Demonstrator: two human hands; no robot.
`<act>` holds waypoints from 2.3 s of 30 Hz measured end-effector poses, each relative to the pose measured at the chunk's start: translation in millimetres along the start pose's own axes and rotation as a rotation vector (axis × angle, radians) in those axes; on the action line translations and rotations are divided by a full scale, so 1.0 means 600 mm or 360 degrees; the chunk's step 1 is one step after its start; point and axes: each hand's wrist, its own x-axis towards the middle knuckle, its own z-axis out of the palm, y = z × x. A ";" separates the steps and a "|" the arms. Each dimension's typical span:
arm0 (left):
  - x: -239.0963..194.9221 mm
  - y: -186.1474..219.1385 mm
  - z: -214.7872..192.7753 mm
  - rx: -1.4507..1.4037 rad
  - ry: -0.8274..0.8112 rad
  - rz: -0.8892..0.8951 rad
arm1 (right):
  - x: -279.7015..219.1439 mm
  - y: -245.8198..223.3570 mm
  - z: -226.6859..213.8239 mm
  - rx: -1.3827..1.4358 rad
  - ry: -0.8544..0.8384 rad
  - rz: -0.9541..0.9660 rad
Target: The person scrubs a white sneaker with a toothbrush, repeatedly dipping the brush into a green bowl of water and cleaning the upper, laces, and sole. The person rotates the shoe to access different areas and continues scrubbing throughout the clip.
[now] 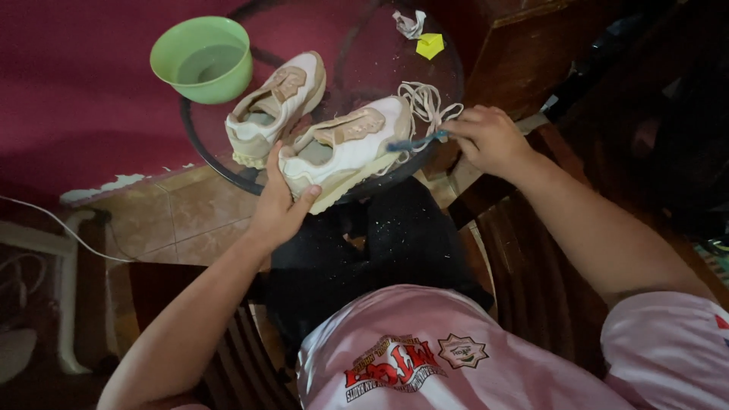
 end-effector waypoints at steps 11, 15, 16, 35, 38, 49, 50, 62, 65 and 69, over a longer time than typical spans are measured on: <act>-0.003 -0.010 0.008 -0.0016 0.0076 0.0040 | -0.012 0.058 -0.005 -0.0277 -0.0021 0.0150; -0.001 0.003 0.000 -0.0022 0.0074 0.0013 | -0.002 0.038 0.007 -0.0047 0.0108 0.0060; -0.001 0.002 0.000 -0.0026 0.0078 0.0007 | -0.005 0.047 0.011 -0.0044 0.0102 0.0057; -0.001 -0.018 0.004 -0.0091 0.0016 0.0165 | 0.021 -0.023 -0.007 -0.0651 -0.0039 0.0307; -0.002 -0.024 0.004 -0.0113 0.0019 0.0200 | 0.025 -0.038 -0.009 -0.0741 -0.0012 0.0179; -0.003 -0.017 0.001 -0.0082 0.0012 0.0215 | 0.036 -0.052 -0.015 -0.0731 -0.0054 0.0095; -0.003 -0.018 0.004 -0.0089 0.0013 0.0212 | 0.030 -0.030 -0.013 -0.0859 -0.0004 0.0165; 0.003 -0.014 -0.005 -0.0023 0.0045 0.0131 | 0.025 -0.027 -0.019 -0.0871 0.0080 0.0227; 0.001 -0.010 -0.002 -0.0001 0.0047 0.0149 | 0.004 -0.011 0.012 -0.0815 0.0097 0.0157; 0.005 -0.015 -0.006 -0.0017 0.0140 0.0216 | 0.011 -0.001 0.002 -0.0667 -0.0097 0.0296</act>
